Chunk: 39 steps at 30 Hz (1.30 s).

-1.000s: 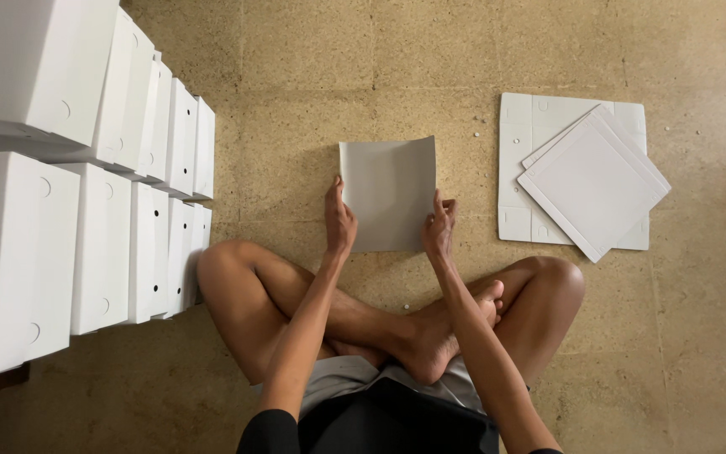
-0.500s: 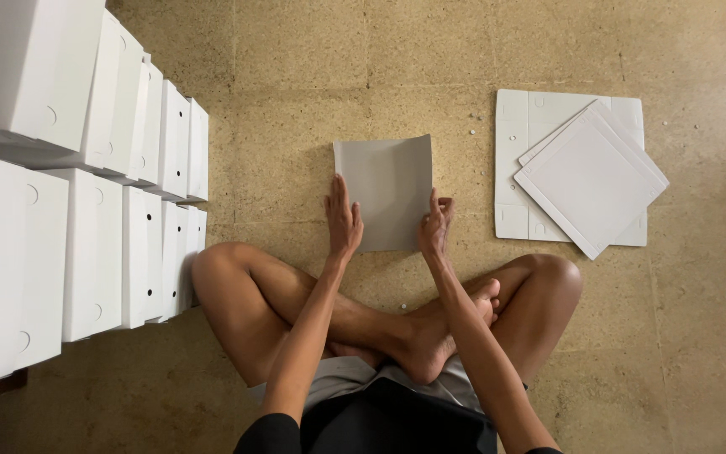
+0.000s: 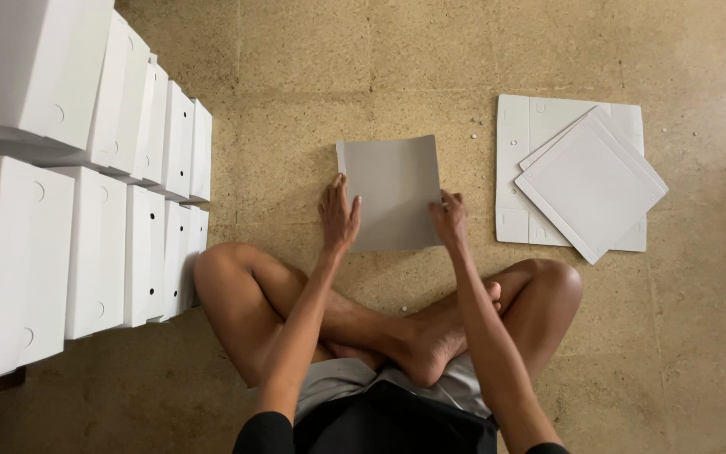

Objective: The person sits on the floor and assembles white cardboard boxes by folding the flaps and securing them with small fasteners. They place a flat white sheet inside the assembled box and then stack it with other completed boxes.

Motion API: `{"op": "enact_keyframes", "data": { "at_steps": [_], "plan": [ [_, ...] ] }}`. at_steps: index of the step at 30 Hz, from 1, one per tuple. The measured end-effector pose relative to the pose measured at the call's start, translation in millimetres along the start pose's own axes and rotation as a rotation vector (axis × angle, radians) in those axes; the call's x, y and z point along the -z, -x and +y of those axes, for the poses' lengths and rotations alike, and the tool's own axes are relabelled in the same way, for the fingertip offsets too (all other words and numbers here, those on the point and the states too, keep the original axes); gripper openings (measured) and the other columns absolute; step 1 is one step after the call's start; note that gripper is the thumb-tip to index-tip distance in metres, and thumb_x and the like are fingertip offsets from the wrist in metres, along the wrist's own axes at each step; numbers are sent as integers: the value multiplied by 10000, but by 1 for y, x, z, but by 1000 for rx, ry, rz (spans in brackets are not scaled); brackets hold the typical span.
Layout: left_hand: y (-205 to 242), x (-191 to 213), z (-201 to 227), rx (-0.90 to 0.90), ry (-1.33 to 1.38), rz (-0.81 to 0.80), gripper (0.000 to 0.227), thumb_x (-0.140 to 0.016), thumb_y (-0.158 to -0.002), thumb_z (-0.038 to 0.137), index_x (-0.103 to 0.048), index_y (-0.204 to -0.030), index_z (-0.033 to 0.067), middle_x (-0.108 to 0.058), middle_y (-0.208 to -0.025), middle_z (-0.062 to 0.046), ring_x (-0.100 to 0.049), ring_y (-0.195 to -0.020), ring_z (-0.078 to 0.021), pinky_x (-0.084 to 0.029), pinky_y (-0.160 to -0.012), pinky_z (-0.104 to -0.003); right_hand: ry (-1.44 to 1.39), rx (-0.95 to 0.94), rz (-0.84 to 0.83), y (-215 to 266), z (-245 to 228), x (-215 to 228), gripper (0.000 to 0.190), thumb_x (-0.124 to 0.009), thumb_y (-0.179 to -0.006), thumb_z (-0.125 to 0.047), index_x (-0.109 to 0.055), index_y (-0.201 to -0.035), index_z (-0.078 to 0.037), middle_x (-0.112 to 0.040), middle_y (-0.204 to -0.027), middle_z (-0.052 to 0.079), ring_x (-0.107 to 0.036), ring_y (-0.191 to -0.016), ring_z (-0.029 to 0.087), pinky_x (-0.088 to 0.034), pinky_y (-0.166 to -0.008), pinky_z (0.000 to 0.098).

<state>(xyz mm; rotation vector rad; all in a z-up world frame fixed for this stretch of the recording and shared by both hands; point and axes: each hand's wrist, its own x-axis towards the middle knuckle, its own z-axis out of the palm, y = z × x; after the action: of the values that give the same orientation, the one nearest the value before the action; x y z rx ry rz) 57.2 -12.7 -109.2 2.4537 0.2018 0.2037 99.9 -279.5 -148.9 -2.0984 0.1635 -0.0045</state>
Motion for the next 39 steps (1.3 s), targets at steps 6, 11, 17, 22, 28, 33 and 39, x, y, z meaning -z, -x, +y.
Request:
{"op": "enact_keyframes", "data": {
  "at_steps": [6, 11, 17, 22, 28, 33, 39],
  "plan": [
    [-12, 31, 5, -98, 60, -21, 391, -357, -1046, 256, -370, -1415, 126, -275, -1607, -124, -297, -1455, -351, -252, -1144, -589, 368, 36, -32, -7, -25, 9, 607, -657, -836, -290, -547, -1417, -155, -599, -965, 104, -587, -948, 345, -391, -866, 539],
    [-10, 19, 18, -61, -199, -48, 553, -321, -1055, 312, -222, -1552, 88, -252, -1616, -135, -217, -1494, -320, -145, -1188, -565, 408, 12, -27, -7, -6, -3, 604, -577, -898, -318, -466, -1482, -213, -569, -1015, 99, -567, -943, 328, -345, -871, 518],
    [-11, 11, 17, -87, -341, 11, 627, -318, -1050, 415, -174, -1588, 126, -216, -1635, -104, -206, -1496, -318, -127, -1184, -551, 486, 28, 14, -8, 7, -12, 616, -592, -891, -318, -458, -1487, -246, -557, -1032, 68, -558, -963, 305, -370, -843, 519],
    [-9, 15, 25, -91, -379, 48, 635, -340, -1042, 430, -211, -1581, 119, -247, -1625, -106, -244, -1479, -323, -170, -1171, -553, 469, 23, 62, -7, 13, -17, 610, -609, -887, -296, -460, -1478, -274, -538, -1034, 57, -549, -978, 299, -361, -848, 517],
    [-11, 12, 22, -81, -426, 48, 659, -351, -1034, 466, -203, -1585, 135, -235, -1632, -86, -211, -1495, -301, -142, -1177, -535, 485, 4, 35, -11, 16, -17, 642, -615, -878, -311, -435, -1494, -288, -537, -1035, 54, -552, -988, 283, -360, -876, 512],
    [-12, 7, 0, -96, -162, 44, 613, -390, -1050, 374, -213, -1586, 135, -260, -1623, -84, -269, -1479, -295, -218, -1167, -527, 415, -22, -20, -11, 20, -10, 617, -586, -895, -325, -438, -1494, -296, -538, -1015, 20, -568, -975, 241, -343, -903, 492],
    [3, 19, 73, -300, 27, -29, 820, -687, -896, 238, -232, -1574, 160, -157, -1642, -125, -148, -1514, -339, -212, -1160, -603, 289, -110, -91, -9, 5, -2, 645, -590, -848, -316, -443, -1476, -339, -636, -1120, 105, -597, -1146, 337, -333, -973, 553]
  ]
}}
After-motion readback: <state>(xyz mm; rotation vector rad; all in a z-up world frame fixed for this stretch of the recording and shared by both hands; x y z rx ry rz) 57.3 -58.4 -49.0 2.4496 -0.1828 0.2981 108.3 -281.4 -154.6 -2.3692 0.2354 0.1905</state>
